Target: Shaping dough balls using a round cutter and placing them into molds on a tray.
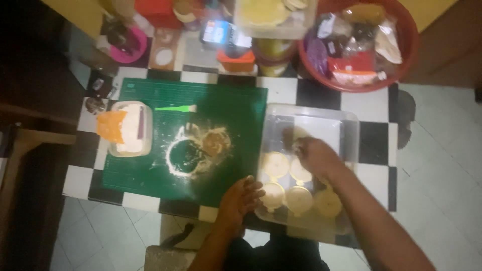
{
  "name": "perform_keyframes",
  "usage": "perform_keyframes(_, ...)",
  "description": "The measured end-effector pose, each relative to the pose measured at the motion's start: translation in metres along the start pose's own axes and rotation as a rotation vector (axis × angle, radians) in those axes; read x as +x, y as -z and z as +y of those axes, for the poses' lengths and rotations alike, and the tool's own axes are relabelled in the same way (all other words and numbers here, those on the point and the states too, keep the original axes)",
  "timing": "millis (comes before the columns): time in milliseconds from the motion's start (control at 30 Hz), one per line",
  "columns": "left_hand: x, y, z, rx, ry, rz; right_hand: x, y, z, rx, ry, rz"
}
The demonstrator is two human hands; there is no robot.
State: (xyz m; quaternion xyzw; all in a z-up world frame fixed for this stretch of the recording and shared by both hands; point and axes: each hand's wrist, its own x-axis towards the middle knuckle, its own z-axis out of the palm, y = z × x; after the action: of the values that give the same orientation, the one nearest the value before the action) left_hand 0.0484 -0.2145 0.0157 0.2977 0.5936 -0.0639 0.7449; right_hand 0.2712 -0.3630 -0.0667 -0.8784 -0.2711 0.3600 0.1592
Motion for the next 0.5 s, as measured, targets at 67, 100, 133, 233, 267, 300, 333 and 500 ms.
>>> perform_keyframes(67,0.007,0.029,0.002,0.001,-0.192,-0.101,0.024,-0.039,0.001,-0.045,0.333,0.191)
perform_keyframes(100,0.016,0.036,0.012,-0.002,-0.195,-0.107,0.013,-0.037,-0.031,-0.051,0.334,0.196)
perform_keyframes(133,0.025,0.044,0.023,-0.041,-0.136,0.01,0.002,-0.036,-0.064,0.03,0.258,0.098)
perform_keyframes(233,0.073,0.119,0.025,-0.068,-0.262,-0.062,0.004,-0.073,-0.126,0.096,0.176,-0.022)
perform_keyframes(267,0.093,0.154,0.023,-0.069,-0.448,-0.245,0.012,-0.091,-0.143,0.078,0.183,-0.054)
perform_keyframes(300,0.093,0.171,0.041,-0.06,-0.443,-0.254,0.023,-0.108,-0.155,0.083,0.172,-0.047)
perform_keyframes(333,0.093,0.189,0.06,-0.016,-0.445,-0.235,0.033,-0.125,-0.167,0.131,0.326,0.105)
perform_keyframes(500,0.087,0.292,0.148,0.242,-0.516,-0.042,0.057,-0.176,-0.252,0.266,0.403,0.203)
